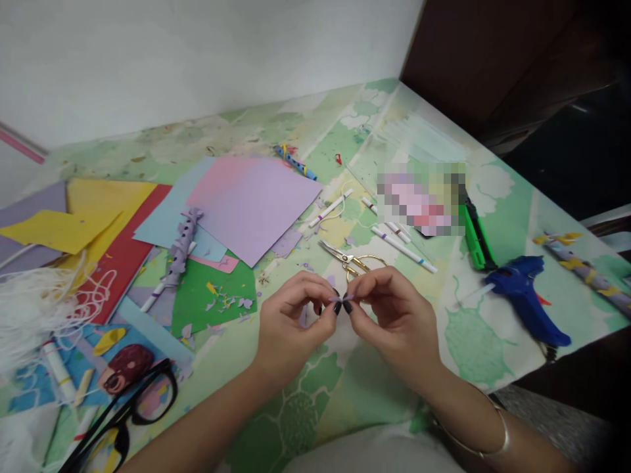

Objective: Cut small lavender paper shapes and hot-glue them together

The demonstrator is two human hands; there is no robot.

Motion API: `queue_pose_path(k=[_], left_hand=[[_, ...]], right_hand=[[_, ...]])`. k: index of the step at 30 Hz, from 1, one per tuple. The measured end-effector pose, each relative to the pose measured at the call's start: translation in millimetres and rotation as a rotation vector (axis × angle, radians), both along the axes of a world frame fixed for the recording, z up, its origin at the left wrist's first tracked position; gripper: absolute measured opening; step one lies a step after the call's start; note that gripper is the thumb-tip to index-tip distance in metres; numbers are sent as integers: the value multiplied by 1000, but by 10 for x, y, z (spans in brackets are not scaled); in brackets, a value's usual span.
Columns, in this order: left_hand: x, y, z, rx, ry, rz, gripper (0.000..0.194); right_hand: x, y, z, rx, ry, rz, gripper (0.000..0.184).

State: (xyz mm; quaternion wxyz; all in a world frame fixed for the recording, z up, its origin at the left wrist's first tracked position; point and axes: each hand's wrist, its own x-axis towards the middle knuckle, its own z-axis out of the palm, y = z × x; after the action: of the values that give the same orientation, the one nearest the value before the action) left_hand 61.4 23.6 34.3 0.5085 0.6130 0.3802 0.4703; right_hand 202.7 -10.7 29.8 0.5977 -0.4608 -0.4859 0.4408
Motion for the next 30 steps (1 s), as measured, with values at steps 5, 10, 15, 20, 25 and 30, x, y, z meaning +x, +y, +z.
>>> queue_pose_path(k=[5,10,15,20,25,30], left_hand=[[5,-10,-12,-6,-2,11,13],[7,-15,-39,8,8,29,13],[8,-3,-19,-17,13,25,11],[-1,14,23,-69,6,23,15],[-6,24,17,-85,10,47,15],[-15,26,-10,-120,26,66,14]], right_hand=[[-11,-8,-3,-11,-4,-8,19],[-20,-5,-6,-15,-12,-9,19],[-12,14,2,-37,12,-14,17],[12,37,27,-82,45,-19,13],[20,33,29,-91,51,-17,12],[28,35,12,-73,64,-16,11]])
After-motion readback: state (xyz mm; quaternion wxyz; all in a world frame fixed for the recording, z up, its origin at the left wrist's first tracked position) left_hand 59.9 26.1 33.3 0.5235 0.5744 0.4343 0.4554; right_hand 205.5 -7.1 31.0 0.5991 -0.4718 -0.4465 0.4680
